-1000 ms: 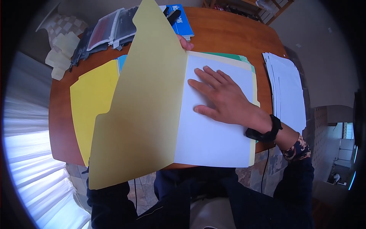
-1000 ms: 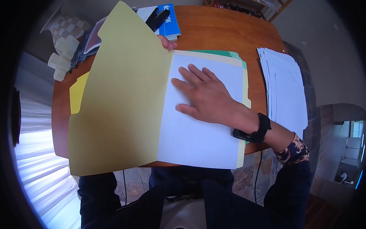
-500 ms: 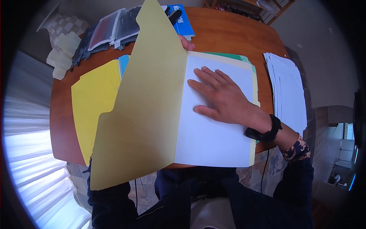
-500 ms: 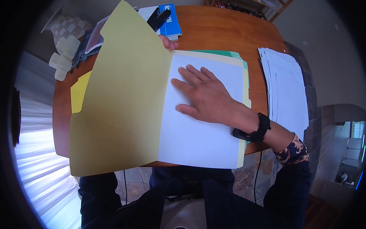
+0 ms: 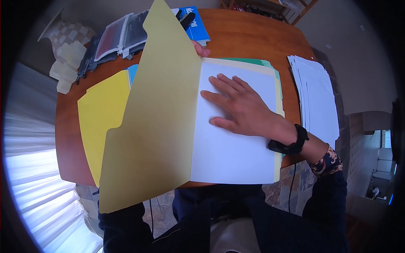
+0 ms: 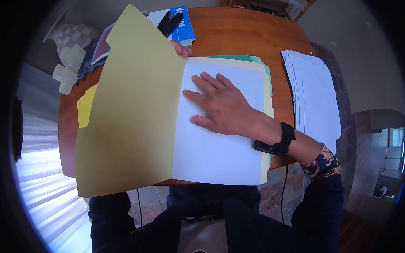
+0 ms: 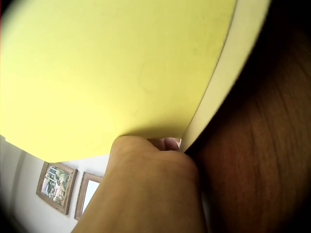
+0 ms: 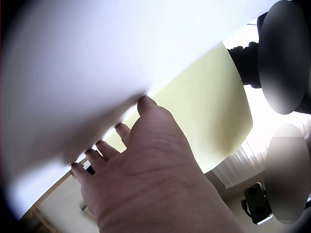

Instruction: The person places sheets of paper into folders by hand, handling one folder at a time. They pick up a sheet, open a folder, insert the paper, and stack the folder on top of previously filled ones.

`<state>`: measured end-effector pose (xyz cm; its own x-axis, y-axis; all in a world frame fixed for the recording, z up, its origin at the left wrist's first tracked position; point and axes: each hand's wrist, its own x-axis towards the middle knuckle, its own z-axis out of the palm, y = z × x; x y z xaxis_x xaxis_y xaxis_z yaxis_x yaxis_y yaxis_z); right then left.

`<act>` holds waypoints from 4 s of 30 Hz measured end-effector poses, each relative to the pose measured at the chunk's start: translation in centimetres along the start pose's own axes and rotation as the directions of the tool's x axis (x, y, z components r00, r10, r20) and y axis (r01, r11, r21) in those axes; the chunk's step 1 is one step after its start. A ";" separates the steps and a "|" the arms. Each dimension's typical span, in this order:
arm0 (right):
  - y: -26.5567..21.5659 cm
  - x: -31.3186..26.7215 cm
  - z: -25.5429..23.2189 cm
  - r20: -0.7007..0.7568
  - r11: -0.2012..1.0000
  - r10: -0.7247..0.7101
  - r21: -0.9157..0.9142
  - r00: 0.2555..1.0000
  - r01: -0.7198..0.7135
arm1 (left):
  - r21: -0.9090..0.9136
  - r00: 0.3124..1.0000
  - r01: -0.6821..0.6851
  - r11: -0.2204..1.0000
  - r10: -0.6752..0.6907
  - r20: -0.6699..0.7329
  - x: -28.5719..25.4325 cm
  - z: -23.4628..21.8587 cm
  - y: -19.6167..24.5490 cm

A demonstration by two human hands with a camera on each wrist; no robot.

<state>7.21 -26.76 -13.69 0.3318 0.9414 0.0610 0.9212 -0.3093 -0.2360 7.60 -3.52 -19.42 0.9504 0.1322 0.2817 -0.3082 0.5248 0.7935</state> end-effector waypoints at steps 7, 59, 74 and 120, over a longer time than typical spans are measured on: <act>2.5 -0.5 -1.4 -0.139 0.984 0.062 0.173 0.988 -0.037 | 0.108 0.999 0.009 0.994 -0.004 -0.047 0.8 0.1 -0.7; 13.7 -6.4 -1.8 -0.257 0.602 0.713 0.701 0.653 -0.382 | 0.670 0.957 -0.151 0.726 0.277 -0.084 -0.2 3.5 -0.6; 14.3 -6.7 -2.3 -0.150 0.295 0.778 0.945 0.609 -0.144 | 0.600 0.961 -0.062 0.797 0.211 -0.180 0.4 5.1 -0.2; 15.1 -6.3 -0.7 -0.206 0.298 0.809 0.951 0.551 -0.083 | 0.631 0.820 0.502 -0.591 0.093 -0.565 -14.8 -13.3 24.0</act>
<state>19.12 -37.49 -16.99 0.9697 0.2407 0.0422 0.0539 -0.0420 -0.9977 -13.32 18.29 -11.75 0.7749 0.6321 0.0004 0.6321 -0.7748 0.0127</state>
